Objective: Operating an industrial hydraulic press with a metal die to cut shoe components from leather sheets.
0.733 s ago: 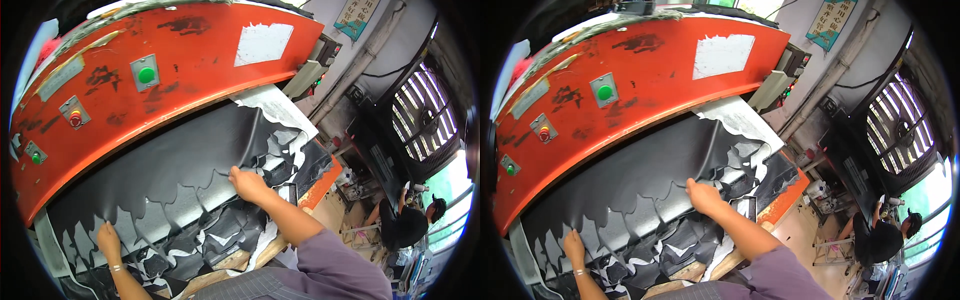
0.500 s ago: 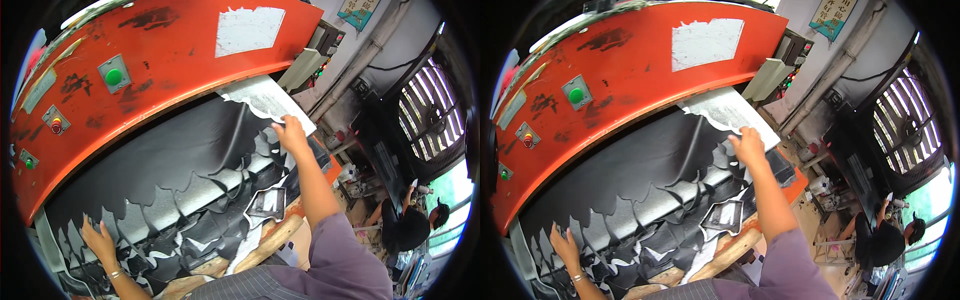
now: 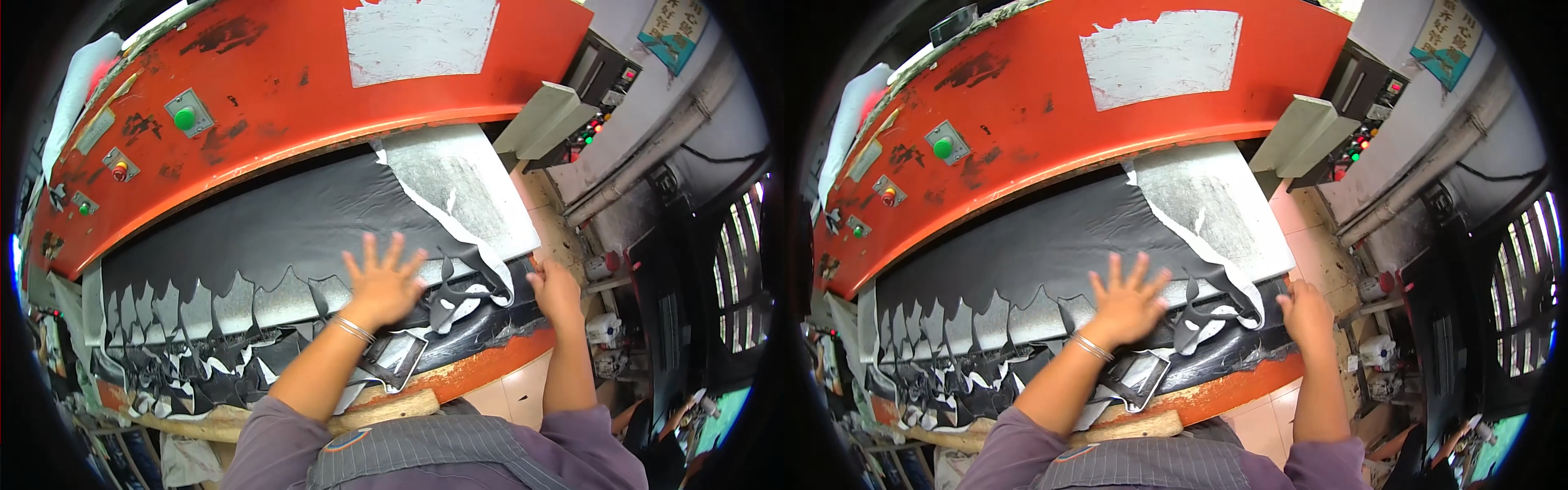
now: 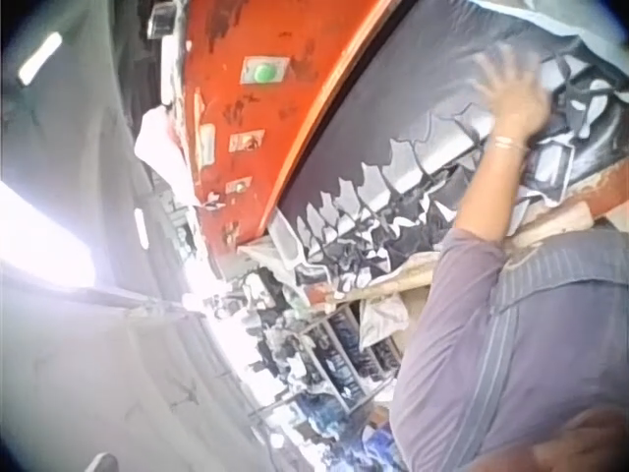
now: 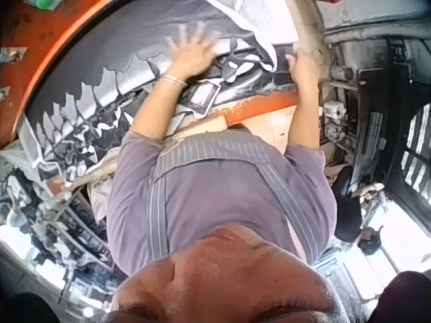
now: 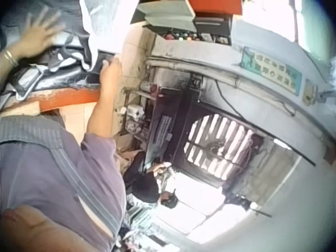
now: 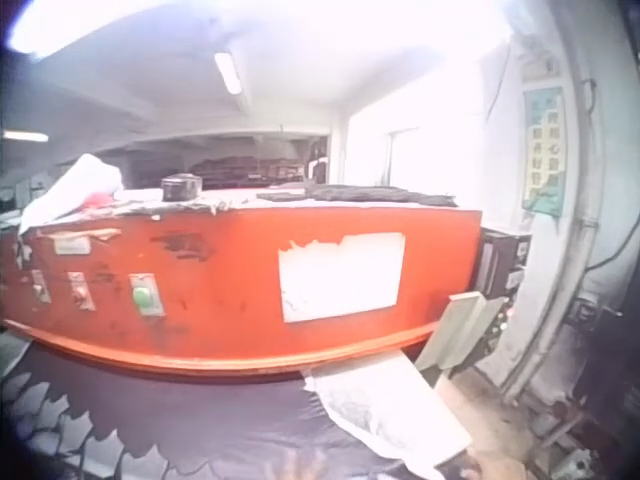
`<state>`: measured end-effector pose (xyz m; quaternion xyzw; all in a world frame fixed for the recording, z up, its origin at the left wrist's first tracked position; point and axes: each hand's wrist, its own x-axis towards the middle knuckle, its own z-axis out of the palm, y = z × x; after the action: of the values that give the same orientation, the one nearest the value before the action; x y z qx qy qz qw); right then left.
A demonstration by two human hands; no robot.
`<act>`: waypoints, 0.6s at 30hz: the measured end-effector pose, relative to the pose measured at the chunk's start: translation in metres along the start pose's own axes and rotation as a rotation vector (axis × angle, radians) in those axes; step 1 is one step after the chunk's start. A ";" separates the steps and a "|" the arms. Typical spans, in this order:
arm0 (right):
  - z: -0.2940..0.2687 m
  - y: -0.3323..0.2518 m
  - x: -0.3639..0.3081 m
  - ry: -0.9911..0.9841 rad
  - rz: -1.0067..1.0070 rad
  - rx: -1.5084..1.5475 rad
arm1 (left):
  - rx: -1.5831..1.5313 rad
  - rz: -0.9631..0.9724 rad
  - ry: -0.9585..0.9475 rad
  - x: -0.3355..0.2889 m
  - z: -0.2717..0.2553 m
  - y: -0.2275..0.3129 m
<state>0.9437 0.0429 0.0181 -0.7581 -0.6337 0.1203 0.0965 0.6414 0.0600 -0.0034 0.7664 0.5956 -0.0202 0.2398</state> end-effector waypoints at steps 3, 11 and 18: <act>-0.012 -0.047 -0.036 -0.218 -0.468 0.269 | -0.016 0.263 -0.235 -0.030 0.018 0.045; 0.057 -0.089 -0.050 -0.472 -1.144 0.175 | -0.114 -0.057 0.533 -0.084 -0.001 -0.052; 0.070 -0.099 -0.053 -0.399 -1.319 0.184 | 0.064 -0.229 0.227 -0.117 0.039 -0.064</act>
<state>0.8208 0.0076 -0.0163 -0.1668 -0.9549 0.2266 0.0949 0.5585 -0.0500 -0.0231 0.6981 0.7014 0.0203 0.1427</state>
